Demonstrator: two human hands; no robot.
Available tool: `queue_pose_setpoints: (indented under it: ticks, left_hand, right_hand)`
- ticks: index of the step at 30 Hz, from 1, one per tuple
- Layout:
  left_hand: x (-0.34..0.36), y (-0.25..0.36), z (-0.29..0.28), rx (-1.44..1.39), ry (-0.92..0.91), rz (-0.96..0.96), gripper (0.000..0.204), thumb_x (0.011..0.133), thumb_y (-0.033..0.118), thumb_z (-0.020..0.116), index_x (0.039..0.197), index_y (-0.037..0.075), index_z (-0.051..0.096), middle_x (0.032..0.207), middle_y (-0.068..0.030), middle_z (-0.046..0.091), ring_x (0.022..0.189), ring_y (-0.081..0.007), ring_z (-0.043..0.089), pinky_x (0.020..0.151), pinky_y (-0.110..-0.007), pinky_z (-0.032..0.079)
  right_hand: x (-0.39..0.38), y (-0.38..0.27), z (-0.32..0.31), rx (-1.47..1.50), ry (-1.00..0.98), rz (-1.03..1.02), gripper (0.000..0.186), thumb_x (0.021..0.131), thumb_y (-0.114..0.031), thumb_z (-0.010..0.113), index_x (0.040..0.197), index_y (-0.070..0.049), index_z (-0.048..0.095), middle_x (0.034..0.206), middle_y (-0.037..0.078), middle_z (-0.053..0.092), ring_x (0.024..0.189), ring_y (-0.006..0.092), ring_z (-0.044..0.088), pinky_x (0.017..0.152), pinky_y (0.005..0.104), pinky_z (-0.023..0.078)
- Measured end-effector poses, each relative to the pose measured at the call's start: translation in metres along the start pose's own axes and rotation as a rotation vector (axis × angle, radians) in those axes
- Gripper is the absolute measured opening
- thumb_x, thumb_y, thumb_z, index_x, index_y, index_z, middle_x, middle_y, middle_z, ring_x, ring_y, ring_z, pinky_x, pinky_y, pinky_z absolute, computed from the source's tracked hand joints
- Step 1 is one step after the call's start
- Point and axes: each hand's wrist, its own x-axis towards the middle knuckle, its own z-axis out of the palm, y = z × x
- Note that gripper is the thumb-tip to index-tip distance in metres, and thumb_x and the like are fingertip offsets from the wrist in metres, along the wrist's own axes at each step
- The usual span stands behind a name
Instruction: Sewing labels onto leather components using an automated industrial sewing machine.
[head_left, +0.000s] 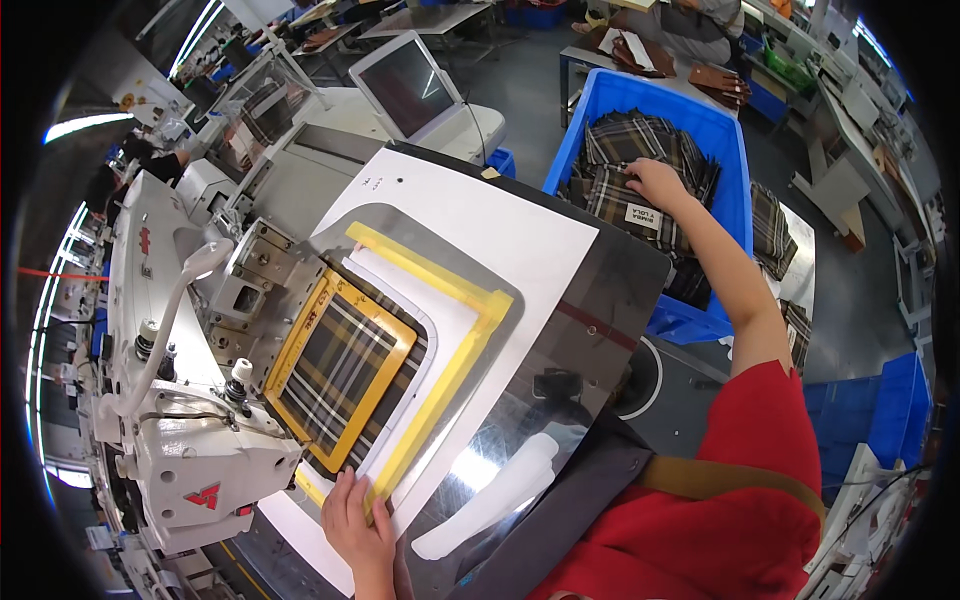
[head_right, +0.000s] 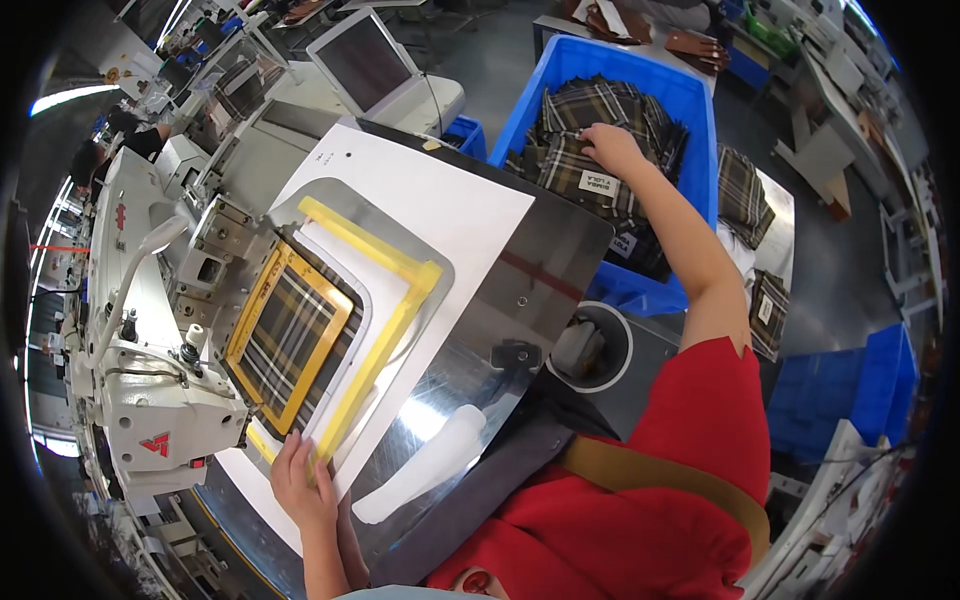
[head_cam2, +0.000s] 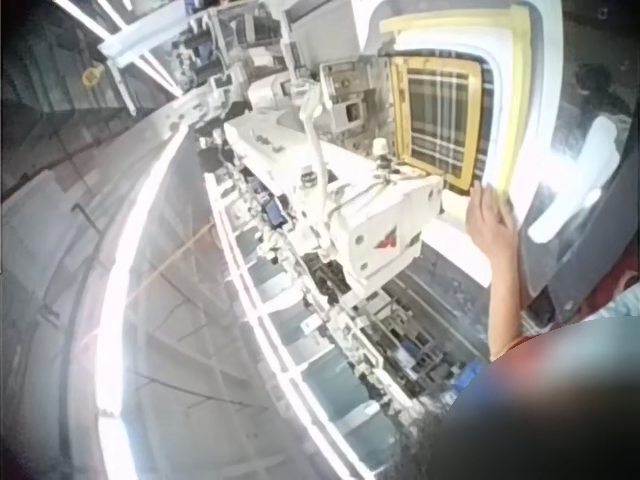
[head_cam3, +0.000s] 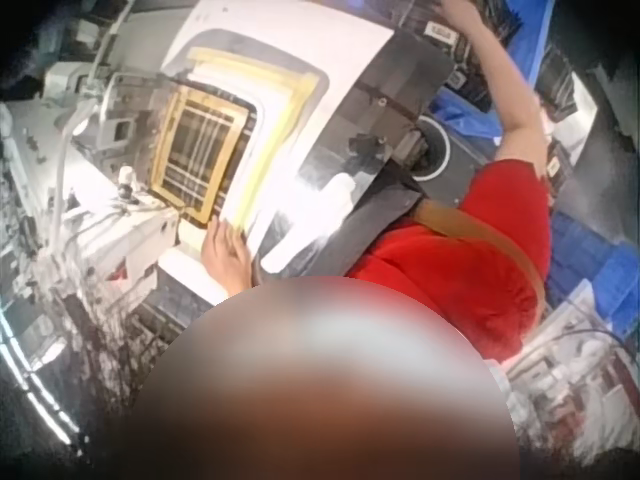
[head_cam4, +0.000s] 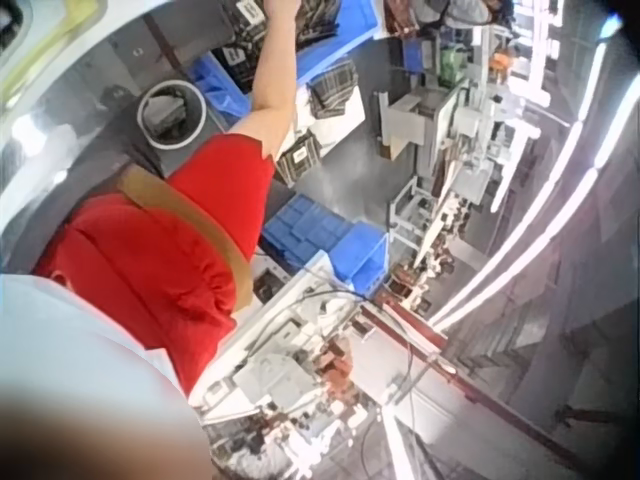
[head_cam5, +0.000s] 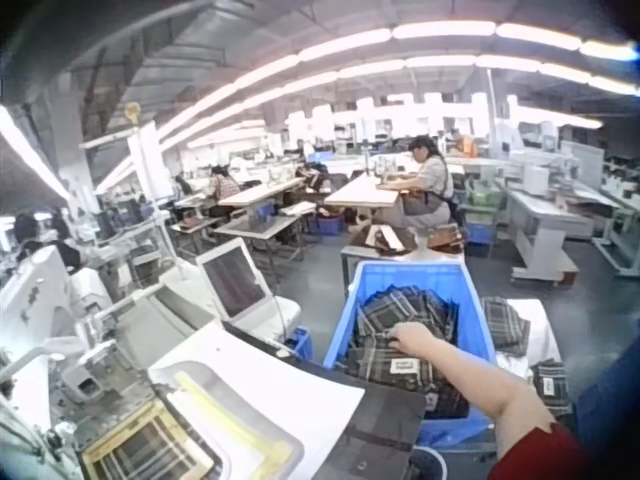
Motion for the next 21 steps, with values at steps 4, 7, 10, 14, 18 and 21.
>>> queue_pose_setpoints:
  ticks: [4,7,10,14,18,21]
  left_hand:
    - [0.001,0.001,-0.001,-0.005,-0.003,0.003,0.027,0.082,0.014,0.063,0.107,0.005,0.064,0.122,-0.0145,0.062,0.114,-0.0344,0.059,0.097,-0.044,0.044]
    - [0.001,0.001,-0.002,-0.012,0.001,0.011,0.027,0.082,0.015,0.064,0.108,0.005,0.064,0.123,-0.0145,0.062,0.114,-0.0344,0.059,0.097,-0.044,0.044]
    - [0.001,0.0,-0.001,-0.015,0.006,0.021,0.027,0.083,0.015,0.065,0.108,0.005,0.064,0.122,-0.0145,0.062,0.114,-0.0343,0.059,0.096,-0.044,0.045]
    - [0.001,0.001,-0.001,-0.01,0.002,0.019,0.027,0.082,0.014,0.066,0.107,0.005,0.065,0.122,-0.0144,0.062,0.113,-0.0342,0.059,0.095,-0.044,0.045]
    - [0.001,0.002,-0.002,-0.003,0.001,0.016,0.027,0.082,0.014,0.067,0.107,0.005,0.065,0.122,-0.0144,0.062,0.113,-0.0341,0.059,0.095,-0.043,0.045]
    - [0.001,0.003,-0.002,-0.003,0.003,0.014,0.027,0.081,0.013,0.067,0.107,0.004,0.065,0.122,-0.0143,0.063,0.113,-0.0339,0.06,0.095,-0.043,0.046]
  right_hand:
    - [-0.004,0.0,0.011,-0.125,0.138,-0.009,0.018,0.086,-0.02,0.064,0.099,-0.009,0.071,0.092,0.01,0.064,0.09,0.0295,0.064,0.075,0.0418,0.052]
    - [-0.009,-0.001,0.018,-0.237,0.209,-0.014,0.015,0.086,-0.019,0.063,0.096,-0.012,0.072,0.088,0.007,0.061,0.088,0.026,0.065,0.072,0.0389,0.053]
    - [-0.013,0.0,0.02,-0.288,0.289,-0.028,0.013,0.084,-0.02,0.065,0.093,-0.012,0.071,0.087,0.005,0.06,0.09,0.0245,0.064,0.073,0.0383,0.053]
    - [-0.014,0.0,0.018,-0.069,0.21,0.075,0.016,0.08,-0.02,0.07,0.092,-0.009,0.07,0.092,0.008,0.063,0.093,0.0259,0.064,0.077,0.0402,0.052]
    - [0.001,0.013,0.015,0.24,-0.03,0.26,0.023,0.076,-0.021,0.074,0.092,-0.005,0.07,0.094,0.012,0.067,0.092,0.0286,0.065,0.078,0.04,0.051]
    - [0.012,0.026,0.017,0.304,-0.153,0.256,0.03,0.072,-0.023,0.076,0.094,-0.004,0.069,0.092,0.013,0.068,0.089,0.0295,0.065,0.077,0.0392,0.051]
